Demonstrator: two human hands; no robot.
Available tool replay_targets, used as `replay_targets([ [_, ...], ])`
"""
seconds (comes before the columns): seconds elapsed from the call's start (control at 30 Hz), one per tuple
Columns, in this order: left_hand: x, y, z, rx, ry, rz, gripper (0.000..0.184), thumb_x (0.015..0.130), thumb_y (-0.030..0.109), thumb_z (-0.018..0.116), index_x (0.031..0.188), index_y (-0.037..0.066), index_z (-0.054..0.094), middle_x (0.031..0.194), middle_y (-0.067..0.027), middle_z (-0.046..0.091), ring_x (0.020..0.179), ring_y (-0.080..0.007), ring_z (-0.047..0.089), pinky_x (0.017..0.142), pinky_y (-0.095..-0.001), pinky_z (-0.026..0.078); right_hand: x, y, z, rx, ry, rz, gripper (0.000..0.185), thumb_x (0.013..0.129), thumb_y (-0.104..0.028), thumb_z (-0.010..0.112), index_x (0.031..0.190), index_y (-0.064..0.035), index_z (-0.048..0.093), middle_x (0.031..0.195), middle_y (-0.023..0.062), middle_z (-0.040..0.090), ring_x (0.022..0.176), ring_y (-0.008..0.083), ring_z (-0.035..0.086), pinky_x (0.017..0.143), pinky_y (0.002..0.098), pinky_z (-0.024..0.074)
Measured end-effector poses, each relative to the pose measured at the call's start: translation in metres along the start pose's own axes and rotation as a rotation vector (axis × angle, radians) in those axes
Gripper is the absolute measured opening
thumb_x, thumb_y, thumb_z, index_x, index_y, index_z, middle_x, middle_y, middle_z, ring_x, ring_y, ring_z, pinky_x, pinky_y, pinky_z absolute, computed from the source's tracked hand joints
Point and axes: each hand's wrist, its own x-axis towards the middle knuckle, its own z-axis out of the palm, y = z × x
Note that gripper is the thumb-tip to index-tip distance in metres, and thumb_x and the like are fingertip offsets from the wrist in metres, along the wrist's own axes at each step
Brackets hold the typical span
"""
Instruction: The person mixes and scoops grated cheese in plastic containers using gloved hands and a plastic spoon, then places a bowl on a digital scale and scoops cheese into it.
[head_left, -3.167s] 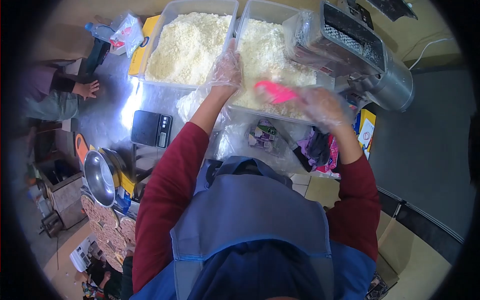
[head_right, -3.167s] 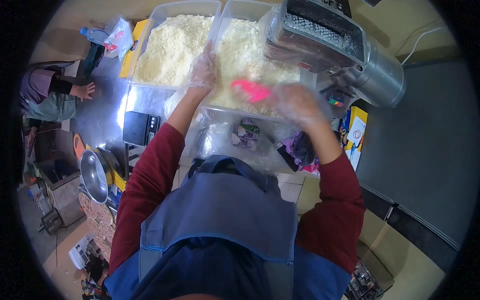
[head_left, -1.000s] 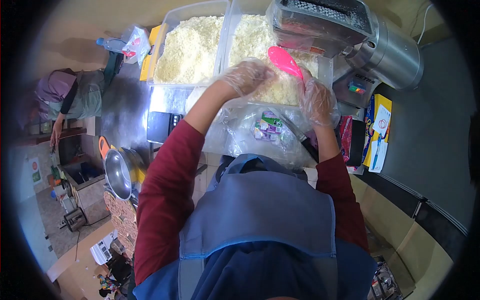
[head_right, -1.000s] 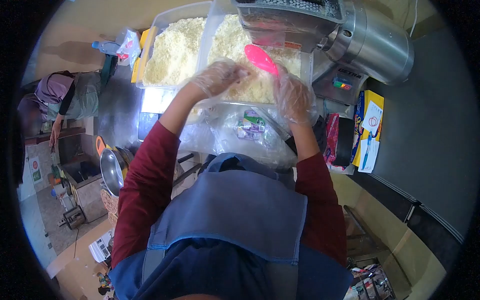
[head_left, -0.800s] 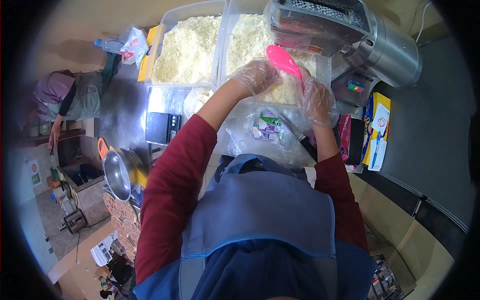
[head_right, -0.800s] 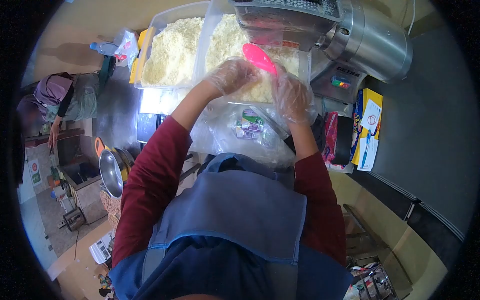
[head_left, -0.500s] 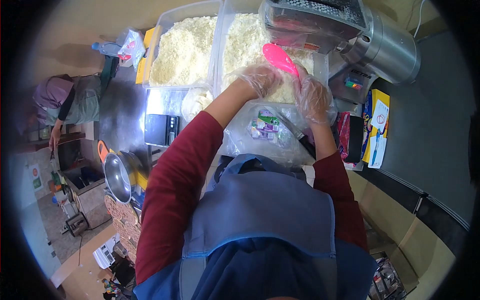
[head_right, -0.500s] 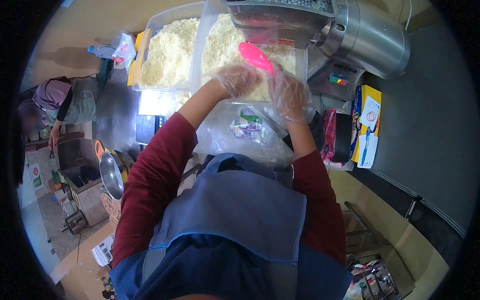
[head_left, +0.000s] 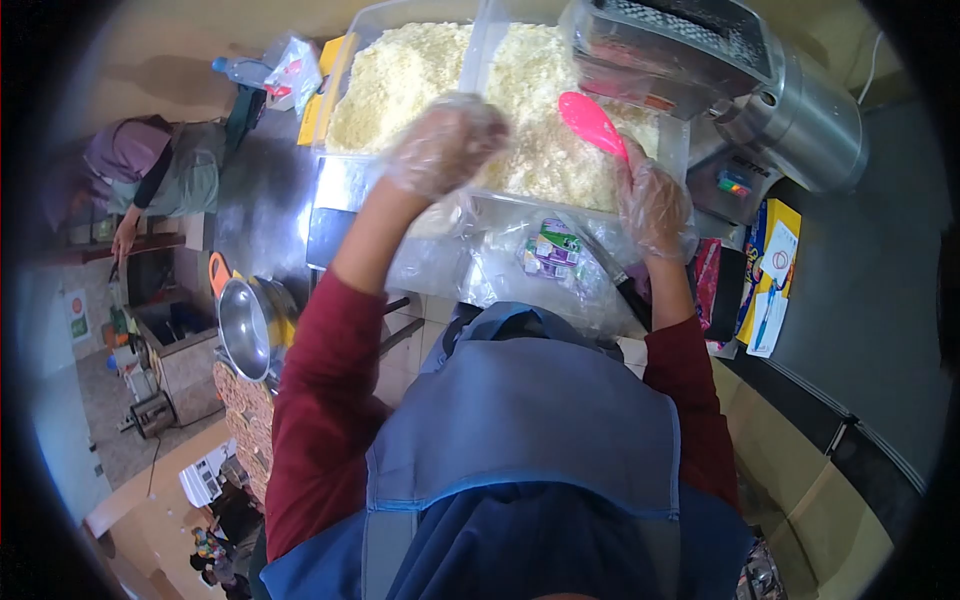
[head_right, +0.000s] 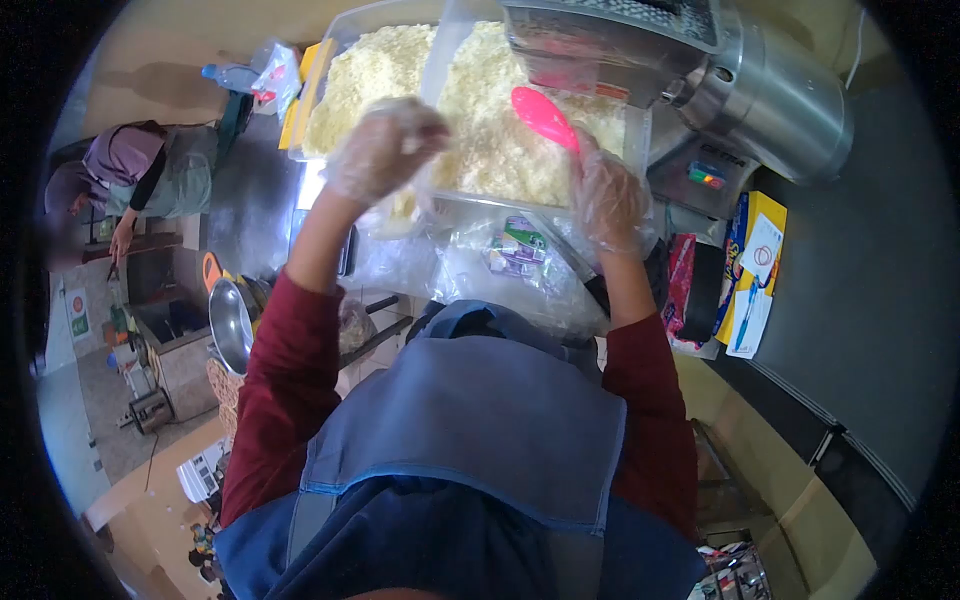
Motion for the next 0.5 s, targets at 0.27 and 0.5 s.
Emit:
replay_targets([
  [0.27,-0.093,-0.039,-0.019,0.137,-0.354,-0.453,0.022,0.079,0.022,0.068,0.095,0.008,0.067,0.084,-0.0103,0.065,0.081,-0.0277,0.062,0.074,-0.0363,0.049,0.009,-0.009,-0.027,0.144,-0.252,-0.016,0.032,0.090,-0.030,0.050,0.111,-0.0098,0.063,0.082,0.0217,0.064,0.079,0.0380,0.063,0.073,0.0455,0.0490],
  [0.5,-0.094,-0.034,-0.026,0.154,-0.244,-0.464,0.023,0.076,0.019,0.070,0.097,0.009,0.067,0.105,-0.0117,0.060,0.097,-0.0299,0.057,0.086,-0.0371,0.045,0.029,-0.032,-0.009,-0.297,-0.681,-0.186,0.036,0.092,-0.038,0.046,0.115,-0.0163,0.063,0.084,0.0202,0.064,0.080,0.0364,0.063,0.074,0.0458,0.0473],
])
